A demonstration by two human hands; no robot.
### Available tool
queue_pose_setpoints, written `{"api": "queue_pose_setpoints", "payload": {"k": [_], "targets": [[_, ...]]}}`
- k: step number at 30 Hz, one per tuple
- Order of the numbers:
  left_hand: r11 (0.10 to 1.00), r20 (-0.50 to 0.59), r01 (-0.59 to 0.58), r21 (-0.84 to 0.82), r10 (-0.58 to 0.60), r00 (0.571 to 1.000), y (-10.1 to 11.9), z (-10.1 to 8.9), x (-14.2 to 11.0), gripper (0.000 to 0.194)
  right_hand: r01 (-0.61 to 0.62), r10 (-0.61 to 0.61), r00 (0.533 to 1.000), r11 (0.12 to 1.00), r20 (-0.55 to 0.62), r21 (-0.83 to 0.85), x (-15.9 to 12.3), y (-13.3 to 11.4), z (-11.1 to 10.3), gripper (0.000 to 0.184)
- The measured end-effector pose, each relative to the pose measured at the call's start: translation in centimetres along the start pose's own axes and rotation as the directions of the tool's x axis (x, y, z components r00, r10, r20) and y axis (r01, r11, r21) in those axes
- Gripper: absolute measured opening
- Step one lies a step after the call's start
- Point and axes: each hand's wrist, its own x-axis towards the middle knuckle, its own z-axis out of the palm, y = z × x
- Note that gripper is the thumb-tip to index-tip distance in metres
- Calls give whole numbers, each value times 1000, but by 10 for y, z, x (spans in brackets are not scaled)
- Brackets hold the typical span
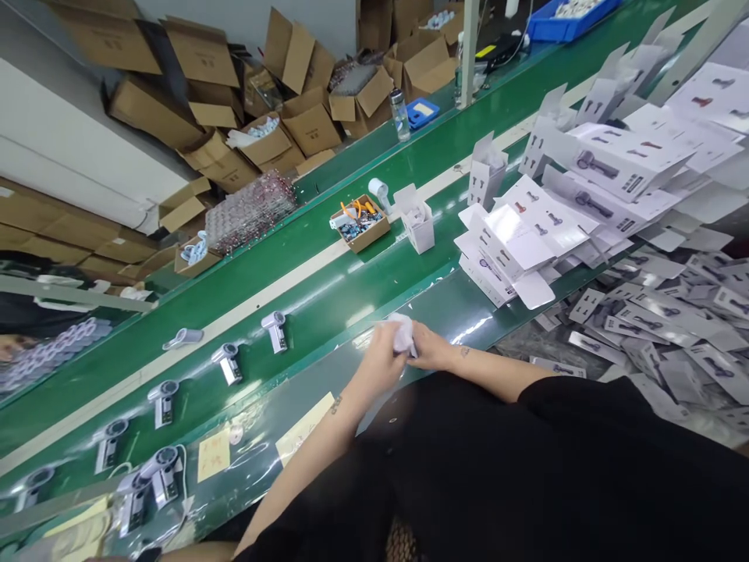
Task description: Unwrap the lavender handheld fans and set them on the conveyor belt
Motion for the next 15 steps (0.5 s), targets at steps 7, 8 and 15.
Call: {"api": "queue_pose_setpoints", "payload": {"k": [7, 8, 15], "targets": [[907, 290, -184, 378, 72, 954, -12, -11, 14, 47, -1, -2, 995, 1000, 100, 30, 2, 14, -24, 82], [880, 332, -217, 423, 72, 941, -17, -12, 14, 50, -40, 33, 994, 997, 100, 66, 2, 13, -27, 84], [729, 263, -325, 603, 203, 943, -23, 10, -6, 42, -62, 47, 989, 992, 137, 109, 0, 7, -38, 86]]}}
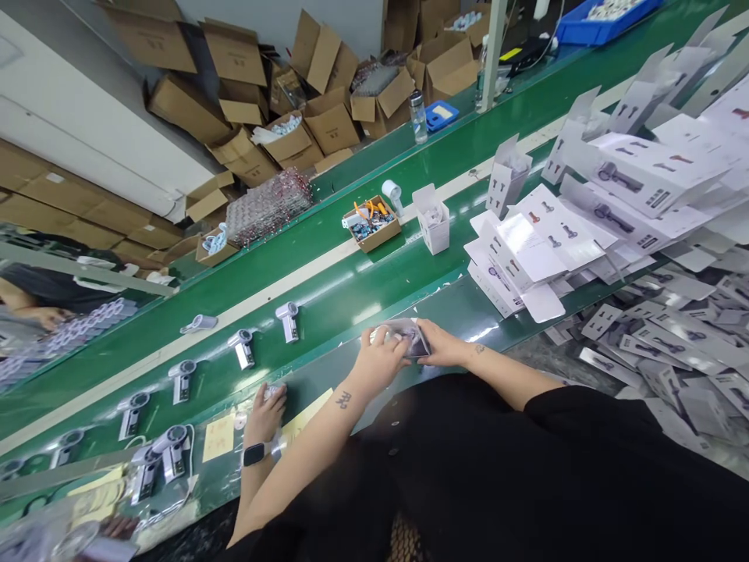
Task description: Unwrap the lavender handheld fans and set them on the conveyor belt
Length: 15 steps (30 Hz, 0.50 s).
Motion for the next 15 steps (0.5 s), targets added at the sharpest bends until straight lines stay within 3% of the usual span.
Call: {"api": "queue_pose_setpoints", "payload": {"k": [4, 7, 8, 11, 12, 15], "targets": [[999, -79, -38, -6, 37, 996, 11, -4, 4, 36, 13, -12, 1000, 999, 29, -35, 6, 1, -4, 79], [989, -205, 130, -76, -143, 968, 6, -12, 0, 36, 6, -6, 1000, 1000, 10, 14, 38, 0, -23, 73], [966, -260, 225, -125, -250, 933, 3, -13, -5, 35, 19, -19, 1000, 999, -1, 43, 56, 0, -33, 73], [835, -347, 431, -342, -538, 768, -8, 0, -31, 30, 70, -66, 997, 991, -33, 112, 125, 10, -68, 80], [788, -326, 446, -425, -593, 736, -9, 9, -44, 28, 68, -63, 997, 990, -38, 120, 148, 15, -80, 83], [601, -150, 471, -646, -704, 694, 2, 43, -92, 26, -17, 22, 999, 993, -44, 117, 204, 32, -108, 91]]}}
